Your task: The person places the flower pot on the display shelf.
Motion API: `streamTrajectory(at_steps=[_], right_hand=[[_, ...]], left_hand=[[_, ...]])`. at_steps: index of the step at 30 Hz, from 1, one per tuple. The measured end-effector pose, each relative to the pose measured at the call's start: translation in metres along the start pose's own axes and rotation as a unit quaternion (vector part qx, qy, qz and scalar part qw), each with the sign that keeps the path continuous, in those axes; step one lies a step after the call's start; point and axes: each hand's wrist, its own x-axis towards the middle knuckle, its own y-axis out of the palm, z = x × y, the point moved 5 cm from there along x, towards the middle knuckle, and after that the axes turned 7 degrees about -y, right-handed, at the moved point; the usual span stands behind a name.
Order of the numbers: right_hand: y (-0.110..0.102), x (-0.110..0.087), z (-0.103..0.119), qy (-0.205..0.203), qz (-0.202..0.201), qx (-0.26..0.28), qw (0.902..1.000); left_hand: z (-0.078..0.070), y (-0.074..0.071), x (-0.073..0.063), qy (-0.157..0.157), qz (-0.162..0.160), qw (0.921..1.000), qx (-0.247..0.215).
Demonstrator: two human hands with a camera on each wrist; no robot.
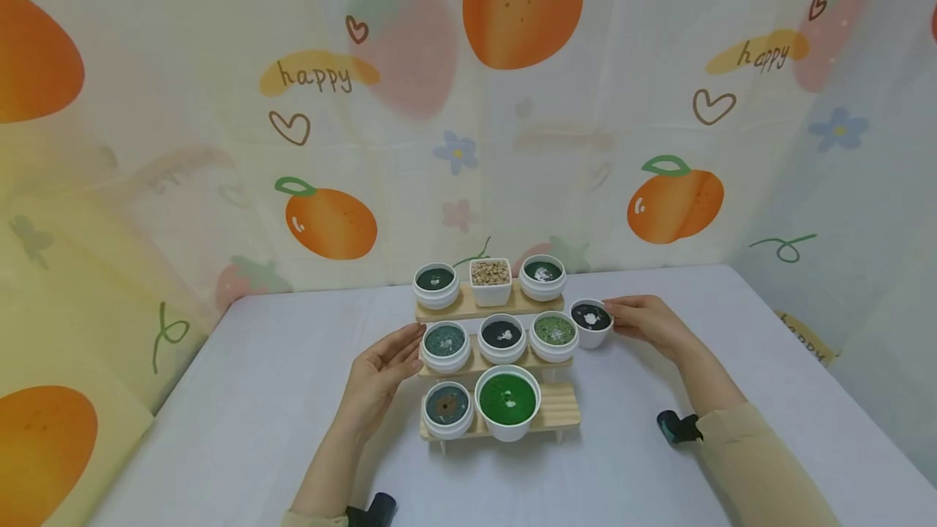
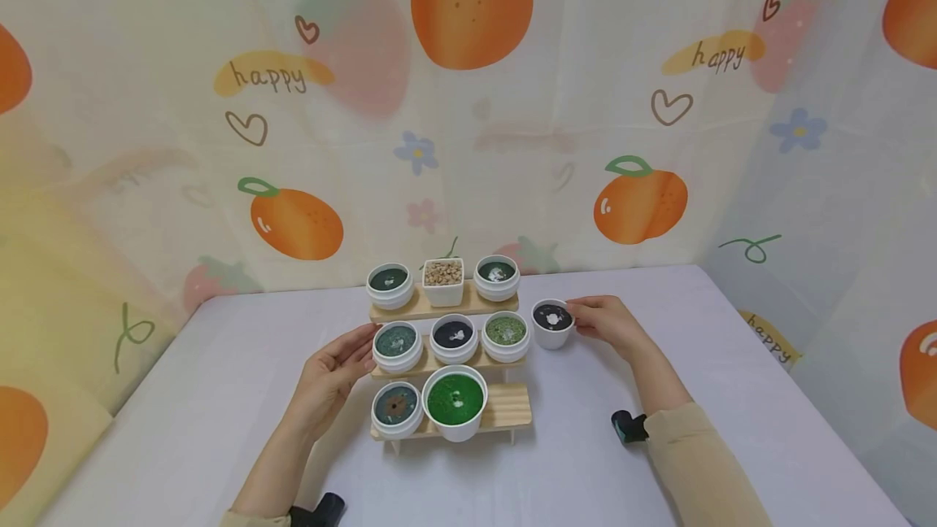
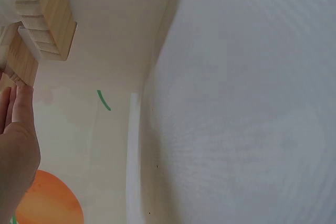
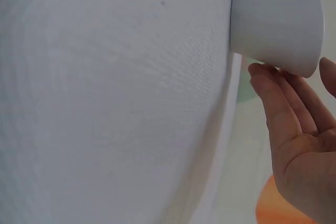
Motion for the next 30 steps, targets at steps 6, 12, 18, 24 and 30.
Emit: streamTrajectory(at_steps=[6,12,18,24,30], right_hand=[[0.001,0.0014,-0.0005,0.013,-0.016,0.002,0.9998],[0.0009,0.0027,-0.0017,0.021,-0.026,0.015,0.9993],[0.0006,0.0037,-0.001,0.022,-0.044,0.012,0.9987],[0.0019,0.0067,-0.0017,0.015,-0.062,-0.005,0.9979],[0.0021,0.0055,0.0002,0.009,-0.069,-0.005,0.9975]], left_hand=[[-0.0002,-0.0002,-0.0004,-0.002,-0.002,1.0,-0.007],[-0.0002,-0.0003,-0.0011,0.002,0.0,1.0,-0.005],[0.0001,-0.0007,-0.0008,-0.004,-0.005,1.0,-0.003],[-0.0003,-0.0003,-0.0006,-0.007,-0.008,0.9999,-0.004],[-0.0006,0.0,-0.0004,-0.006,-0.006,0.9999,-0.007]])
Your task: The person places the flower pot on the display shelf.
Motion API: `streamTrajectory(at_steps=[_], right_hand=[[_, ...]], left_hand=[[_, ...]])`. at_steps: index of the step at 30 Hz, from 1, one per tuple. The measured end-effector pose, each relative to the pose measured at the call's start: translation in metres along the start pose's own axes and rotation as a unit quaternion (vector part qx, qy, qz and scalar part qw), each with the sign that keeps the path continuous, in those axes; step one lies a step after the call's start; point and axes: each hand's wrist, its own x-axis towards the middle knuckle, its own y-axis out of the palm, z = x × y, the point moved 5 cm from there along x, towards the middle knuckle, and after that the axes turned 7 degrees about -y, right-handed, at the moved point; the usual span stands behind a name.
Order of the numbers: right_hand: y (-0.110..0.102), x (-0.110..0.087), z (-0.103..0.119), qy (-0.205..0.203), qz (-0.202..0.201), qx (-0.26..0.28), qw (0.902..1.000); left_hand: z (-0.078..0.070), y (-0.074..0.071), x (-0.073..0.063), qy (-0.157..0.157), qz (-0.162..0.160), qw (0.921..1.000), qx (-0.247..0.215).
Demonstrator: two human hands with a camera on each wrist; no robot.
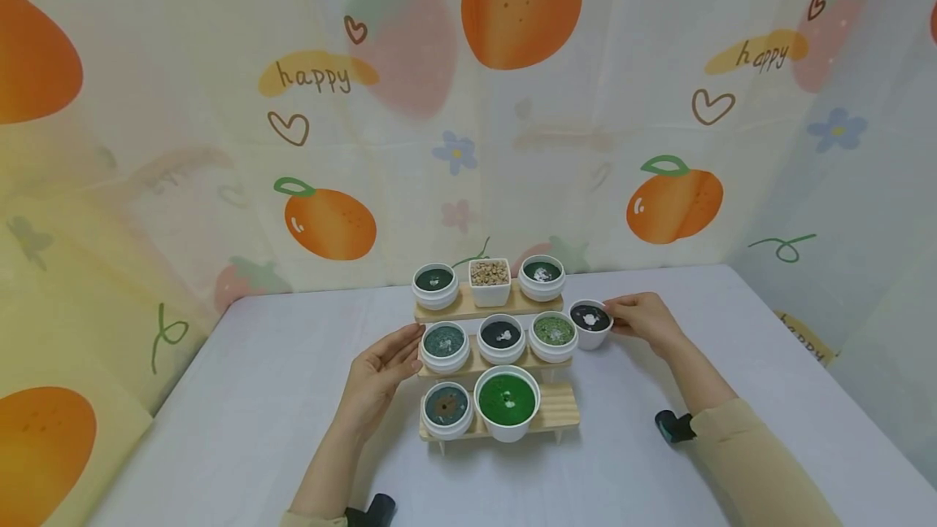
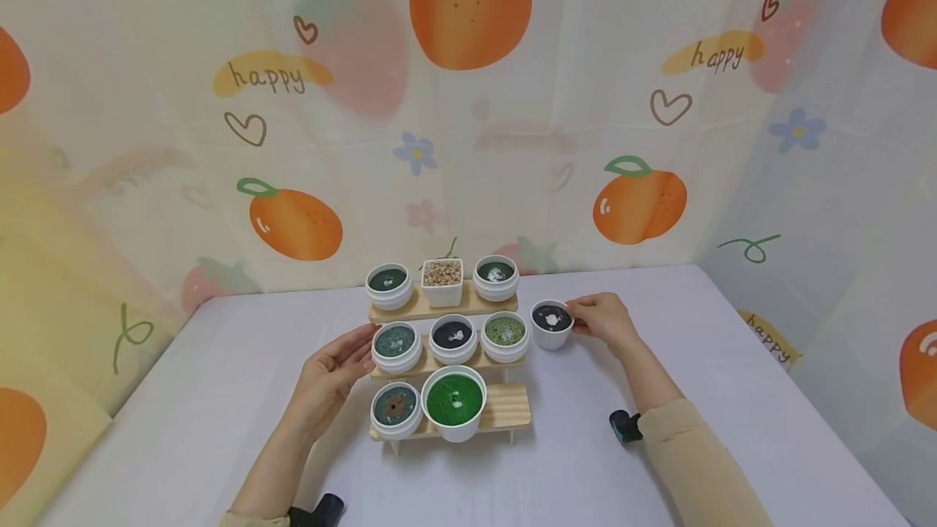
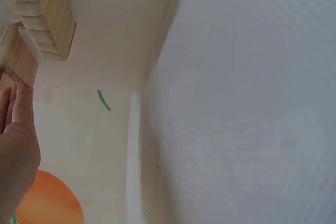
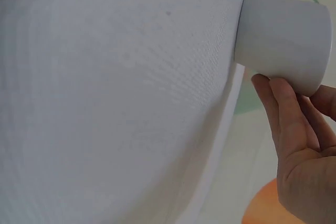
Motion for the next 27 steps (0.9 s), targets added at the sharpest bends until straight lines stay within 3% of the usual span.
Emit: streamTrajectory(at_steps=[27], right_hand=[[-0.003,-0.011,0.01,-0.018,-0.037,-0.069,0.9967]], left_hand=[[0.001,0.0,0.001,0.007,0.01,0.9999,-0.005]])
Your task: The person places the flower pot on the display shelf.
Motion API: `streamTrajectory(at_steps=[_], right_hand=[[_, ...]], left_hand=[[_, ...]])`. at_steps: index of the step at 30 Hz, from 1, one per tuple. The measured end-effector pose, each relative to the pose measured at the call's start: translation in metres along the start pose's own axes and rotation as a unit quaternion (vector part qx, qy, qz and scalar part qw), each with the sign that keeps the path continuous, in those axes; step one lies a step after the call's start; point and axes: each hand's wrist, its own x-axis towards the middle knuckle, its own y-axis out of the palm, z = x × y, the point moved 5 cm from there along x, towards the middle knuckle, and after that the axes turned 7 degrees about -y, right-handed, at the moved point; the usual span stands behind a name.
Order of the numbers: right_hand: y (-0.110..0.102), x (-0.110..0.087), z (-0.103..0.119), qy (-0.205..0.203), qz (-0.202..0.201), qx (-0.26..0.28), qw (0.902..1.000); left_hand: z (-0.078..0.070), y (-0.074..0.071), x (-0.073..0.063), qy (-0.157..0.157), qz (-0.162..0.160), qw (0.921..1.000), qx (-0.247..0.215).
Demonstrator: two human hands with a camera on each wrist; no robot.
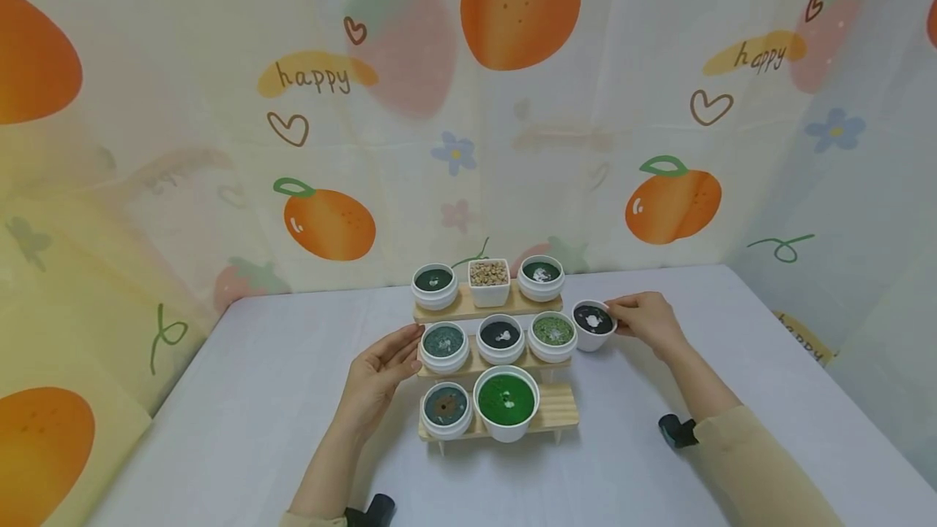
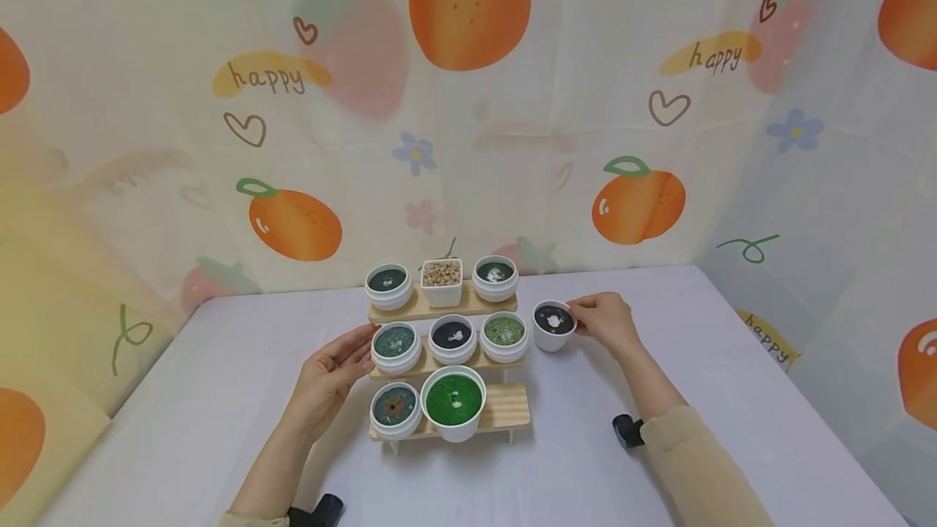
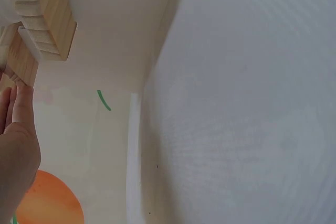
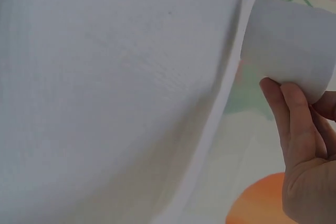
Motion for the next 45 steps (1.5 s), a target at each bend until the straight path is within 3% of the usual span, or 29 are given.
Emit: streamTrajectory(at_steps=[16,24,35,45], right_hand=[[-0.012,-0.039,0.037,-0.045,0.048,-0.02,0.9976],[-0.016,-0.062,0.043,-0.053,0.069,-0.026,0.9959],[-0.011,-0.09,0.056,-0.032,0.091,-0.016,0.9952],[0.003,-0.099,0.057,-0.035,0.096,0.0,0.9948]], left_hand=[[0.001,0.001,0.001,0.001,-0.003,1.0,0.0],[0.0,0.0,0.0,-0.001,-0.002,1.0,0.0],[0.0,0.0,0.0,0.0,-0.002,1.0,0.002],[0.002,-0.001,0.001,0.001,-0.001,1.0,0.009]])
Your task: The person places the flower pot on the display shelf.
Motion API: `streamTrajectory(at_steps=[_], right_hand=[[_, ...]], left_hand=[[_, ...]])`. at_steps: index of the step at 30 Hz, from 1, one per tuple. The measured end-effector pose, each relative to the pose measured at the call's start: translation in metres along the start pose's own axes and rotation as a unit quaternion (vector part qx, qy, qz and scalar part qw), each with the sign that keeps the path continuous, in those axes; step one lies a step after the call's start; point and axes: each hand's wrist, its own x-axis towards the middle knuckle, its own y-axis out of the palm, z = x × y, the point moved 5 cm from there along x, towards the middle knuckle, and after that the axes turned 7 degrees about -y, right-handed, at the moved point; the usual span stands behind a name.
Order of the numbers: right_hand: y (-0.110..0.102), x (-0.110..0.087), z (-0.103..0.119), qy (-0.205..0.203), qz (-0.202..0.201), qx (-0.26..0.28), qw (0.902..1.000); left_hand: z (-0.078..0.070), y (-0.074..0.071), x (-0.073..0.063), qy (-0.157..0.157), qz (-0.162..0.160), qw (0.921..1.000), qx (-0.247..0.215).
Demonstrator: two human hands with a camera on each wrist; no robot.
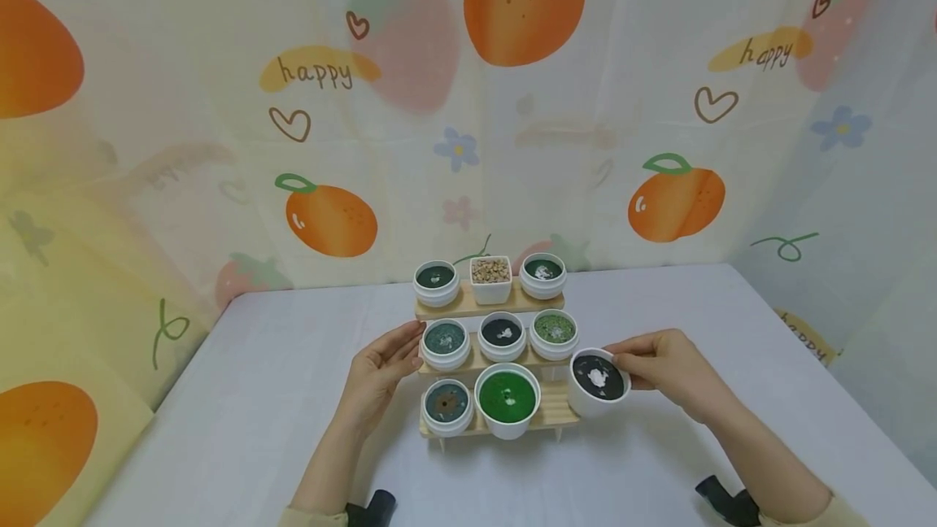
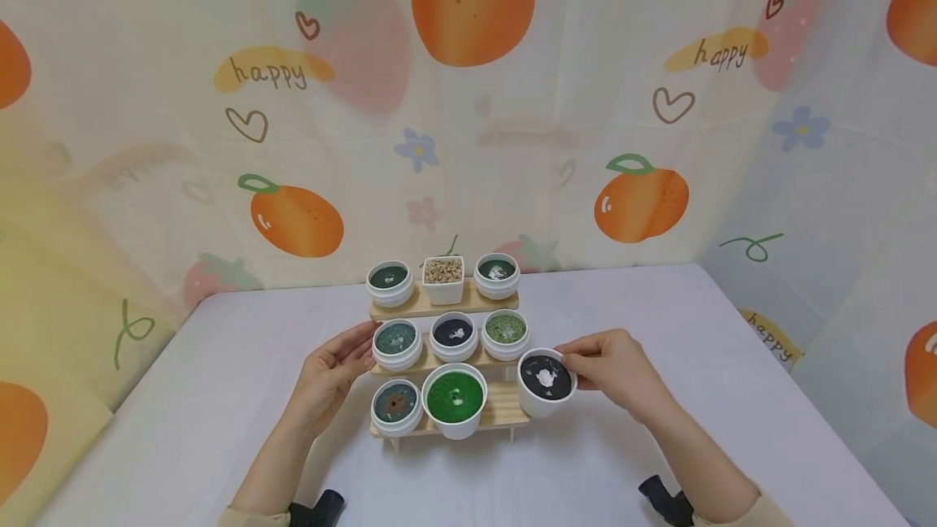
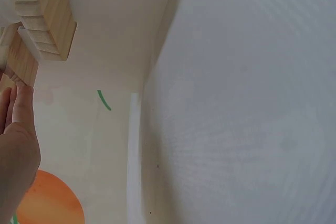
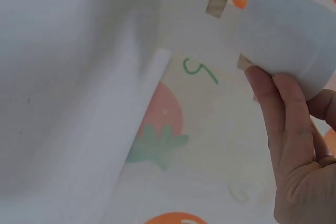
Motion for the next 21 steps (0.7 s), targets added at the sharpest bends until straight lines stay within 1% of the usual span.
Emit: streamTrajectory(at_steps=[11,21], right_hand=[[0.013,0.0,0.005,0.009,-0.009,0.001,0.9999],[0.021,-0.001,0.008,0.01,-0.015,0.016,0.9997]], left_hand=[[-0.001,0.001,0.0,-0.008,-0.006,0.9999,0.005],[-0.001,0.0,-0.001,-0.008,-0.006,0.9999,0.003]])
